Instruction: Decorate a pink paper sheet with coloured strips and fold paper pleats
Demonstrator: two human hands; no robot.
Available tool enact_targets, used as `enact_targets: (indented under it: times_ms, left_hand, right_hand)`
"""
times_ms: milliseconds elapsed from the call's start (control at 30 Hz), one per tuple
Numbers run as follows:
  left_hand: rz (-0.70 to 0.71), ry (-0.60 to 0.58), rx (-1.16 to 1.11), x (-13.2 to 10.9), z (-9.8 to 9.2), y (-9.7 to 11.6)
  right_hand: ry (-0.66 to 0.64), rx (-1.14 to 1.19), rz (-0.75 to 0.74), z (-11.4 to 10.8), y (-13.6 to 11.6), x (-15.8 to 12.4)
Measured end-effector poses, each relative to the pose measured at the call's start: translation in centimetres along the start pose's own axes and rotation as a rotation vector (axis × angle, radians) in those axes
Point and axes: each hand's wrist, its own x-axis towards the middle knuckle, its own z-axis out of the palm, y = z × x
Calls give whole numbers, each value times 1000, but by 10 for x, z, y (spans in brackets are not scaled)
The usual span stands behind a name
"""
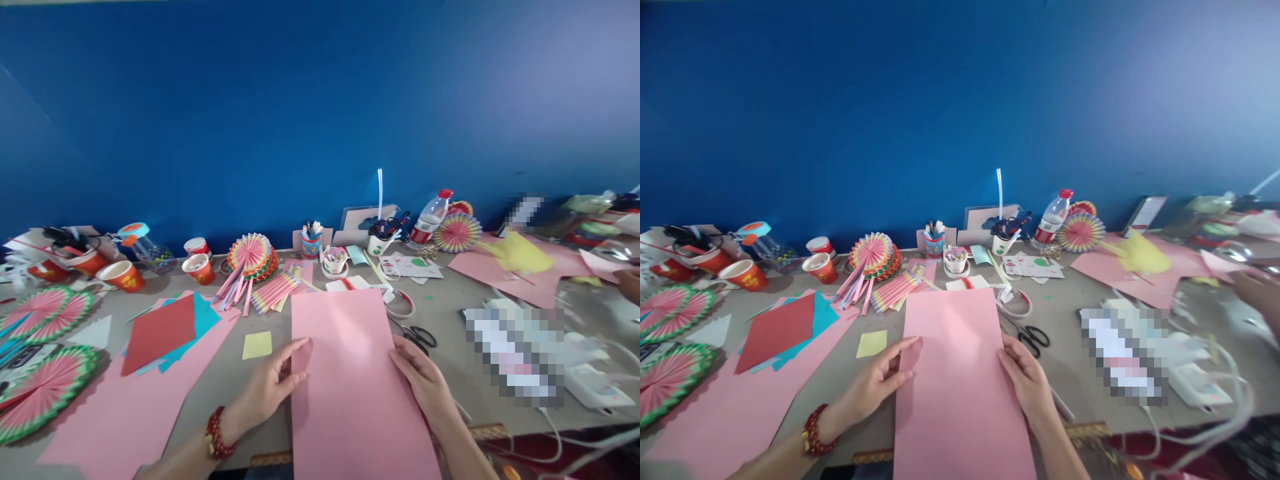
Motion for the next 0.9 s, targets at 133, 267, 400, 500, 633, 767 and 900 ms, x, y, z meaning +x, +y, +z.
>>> enact_targets:
  times_ms: [133, 267, 400, 500, 633, 767, 900]
  left_hand:
    - [-36, 2, -6, 11, -2, 4]
    - [-29, -25, 101, 10, -6, 7]
    - [-142, -66, 2, 7, -6, 9]
    - [-269, -81, -112, 6, -6, 10]
    - [-318, -98, -202, 5, -6, 10]
    - [-273, -42, -256, 6, -6, 4]
    - [-253, -40, -275, 5, -3, 0]
  right_hand:
    - [34, -104, -63, -6, 7, -1]
    - [-2, -320, -302, -25, 19, -12]
    - [-203, -566, -603, -44, 26, -27]
    - [-196, -756, -673, -47, 28, -34]
    - [-192, -955, -750, -41, 25, -43]
    - [-236, -972, -897, -32, 20, -56]
    - [-425, -982, -897, -29, 16, -60]
